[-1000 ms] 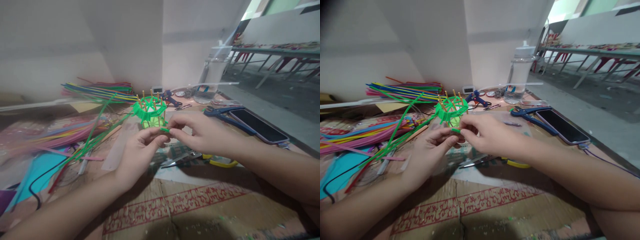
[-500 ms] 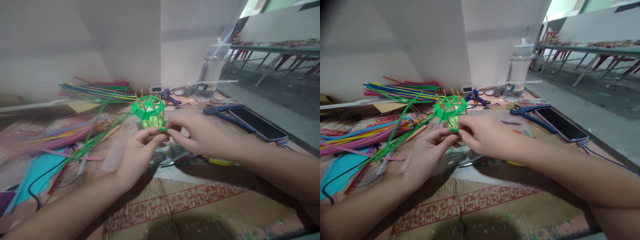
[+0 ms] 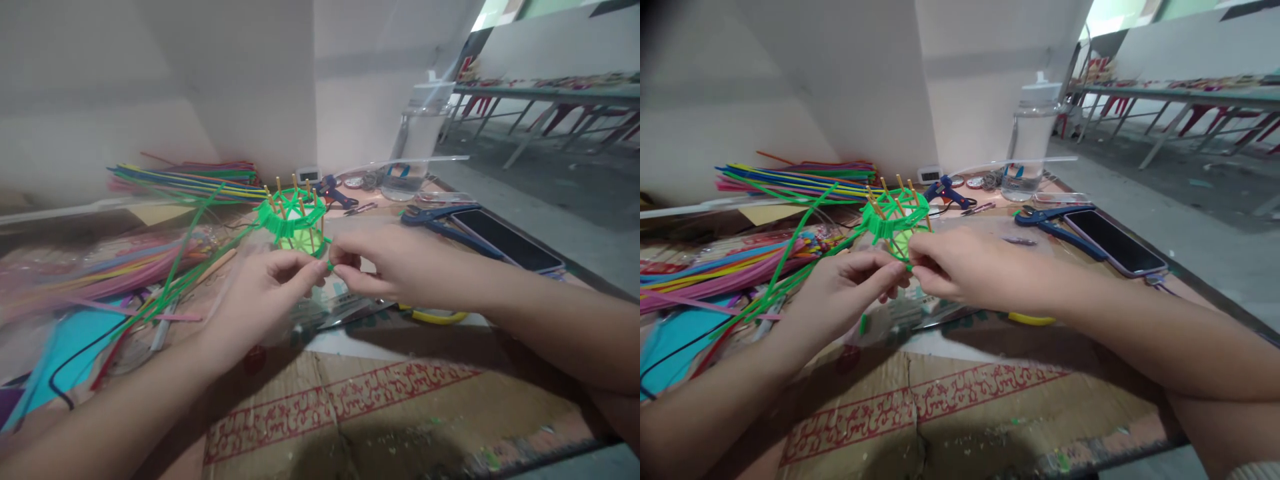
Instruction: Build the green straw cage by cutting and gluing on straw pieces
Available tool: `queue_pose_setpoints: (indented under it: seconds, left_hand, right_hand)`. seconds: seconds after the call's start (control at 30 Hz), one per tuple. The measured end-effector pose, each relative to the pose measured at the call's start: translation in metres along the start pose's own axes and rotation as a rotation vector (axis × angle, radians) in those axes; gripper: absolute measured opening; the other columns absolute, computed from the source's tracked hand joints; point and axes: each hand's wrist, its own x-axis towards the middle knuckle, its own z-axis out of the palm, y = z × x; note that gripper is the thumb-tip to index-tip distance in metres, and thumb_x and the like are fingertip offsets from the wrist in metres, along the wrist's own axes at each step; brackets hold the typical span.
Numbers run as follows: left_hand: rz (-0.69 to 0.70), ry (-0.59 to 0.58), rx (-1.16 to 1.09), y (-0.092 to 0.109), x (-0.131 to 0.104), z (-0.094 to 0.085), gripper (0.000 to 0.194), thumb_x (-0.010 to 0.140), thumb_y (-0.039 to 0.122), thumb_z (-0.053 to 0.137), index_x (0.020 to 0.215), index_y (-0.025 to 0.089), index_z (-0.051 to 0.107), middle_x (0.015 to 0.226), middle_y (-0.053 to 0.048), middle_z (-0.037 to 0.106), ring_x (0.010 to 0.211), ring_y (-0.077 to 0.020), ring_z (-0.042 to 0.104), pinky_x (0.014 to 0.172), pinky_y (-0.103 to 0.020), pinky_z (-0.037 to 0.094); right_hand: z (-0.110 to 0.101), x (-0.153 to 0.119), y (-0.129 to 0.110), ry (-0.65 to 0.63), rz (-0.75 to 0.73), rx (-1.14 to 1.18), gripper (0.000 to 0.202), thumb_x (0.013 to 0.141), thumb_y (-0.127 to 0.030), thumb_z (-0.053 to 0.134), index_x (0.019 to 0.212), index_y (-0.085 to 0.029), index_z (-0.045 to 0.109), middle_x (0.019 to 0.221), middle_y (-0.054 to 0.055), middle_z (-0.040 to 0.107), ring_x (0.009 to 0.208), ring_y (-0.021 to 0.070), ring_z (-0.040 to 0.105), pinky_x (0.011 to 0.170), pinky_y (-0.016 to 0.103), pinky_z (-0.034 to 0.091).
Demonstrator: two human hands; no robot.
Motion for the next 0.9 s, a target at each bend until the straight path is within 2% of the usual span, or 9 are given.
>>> queue_pose_setpoints:
  seconds: [0.17, 0.27, 0.4, 0.6, 0.77, 0.9]
  left_hand:
    - [-0.004, 0.185, -0.040, 0.001, -0.003, -0.003, 0.027, 0.093, 0.035, 0.060, 0.071, 0.021, 0.068, 0.063, 0.004, 0.064, 0.060, -0.0110, 0.057, 0.057, -0.021, 0.044]
    - [0.001, 0.224, -0.056, 0.003, -0.004, -0.005, 0.027, 0.093, 0.035, 0.061, 0.070, 0.021, 0.066, 0.063, 0.004, 0.063, 0.060, -0.0109, 0.057, 0.058, -0.022, 0.045]
    - [0.010, 0.240, -0.062, 0.006, -0.006, -0.004, 0.027, 0.092, 0.032, 0.061, 0.068, 0.020, 0.066, 0.063, 0.003, 0.062, 0.060, -0.0104, 0.057, 0.057, -0.021, 0.046]
    - [0.026, 0.232, -0.071, 0.007, -0.005, -0.004, 0.027, 0.091, 0.030, 0.061, 0.066, 0.020, 0.065, 0.062, 0.003, 0.061, 0.059, -0.0101, 0.057, 0.057, -0.021, 0.046]
    - [0.022, 0.231, -0.074, 0.005, -0.004, -0.005, 0.025, 0.090, 0.029, 0.060, 0.067, 0.020, 0.065, 0.062, 0.003, 0.062, 0.059, -0.0109, 0.057, 0.057, -0.022, 0.046]
    - [0.024, 0.219, -0.063, 0.003, -0.003, -0.004, 0.027, 0.091, 0.030, 0.060, 0.066, 0.020, 0.064, 0.062, 0.003, 0.062, 0.059, -0.0103, 0.057, 0.057, -0.021, 0.045]
  right_hand:
    - [-0.010, 0.002, 0.004, 0.127, 0.078, 0.278, 0.022, 0.099, -0.031, 0.049, 0.083, -0.019, 0.059, 0.073, -0.001, 0.063, 0.066, 0.0118, 0.058, 0.059, 0.024, 0.042]
    - [-0.013, 0.000, 0.003, 0.168, 0.088, 0.342, 0.013, 0.095, -0.028, 0.055, 0.089, -0.019, 0.062, 0.075, -0.001, 0.066, 0.068, 0.0121, 0.061, 0.062, 0.024, 0.045]
    - [-0.011, -0.004, -0.003, 0.189, 0.049, 0.244, 0.009, 0.092, -0.024, 0.062, 0.091, -0.017, 0.067, 0.076, 0.000, 0.068, 0.067, 0.0119, 0.060, 0.061, 0.024, 0.045]
    - [-0.009, -0.005, -0.005, 0.209, 0.059, 0.259, 0.013, 0.093, -0.024, 0.061, 0.100, -0.016, 0.069, 0.069, -0.002, 0.065, 0.061, 0.0108, 0.058, 0.055, 0.022, 0.042]
    - [-0.008, -0.005, -0.002, 0.223, 0.050, 0.231, 0.016, 0.093, -0.025, 0.063, 0.104, -0.016, 0.069, 0.068, -0.002, 0.065, 0.062, 0.0109, 0.059, 0.057, 0.022, 0.043]
    - [-0.009, -0.004, 0.002, 0.220, 0.065, 0.167, 0.013, 0.092, -0.028, 0.065, 0.094, -0.017, 0.072, 0.073, 0.000, 0.069, 0.066, 0.0119, 0.060, 0.060, 0.024, 0.043]
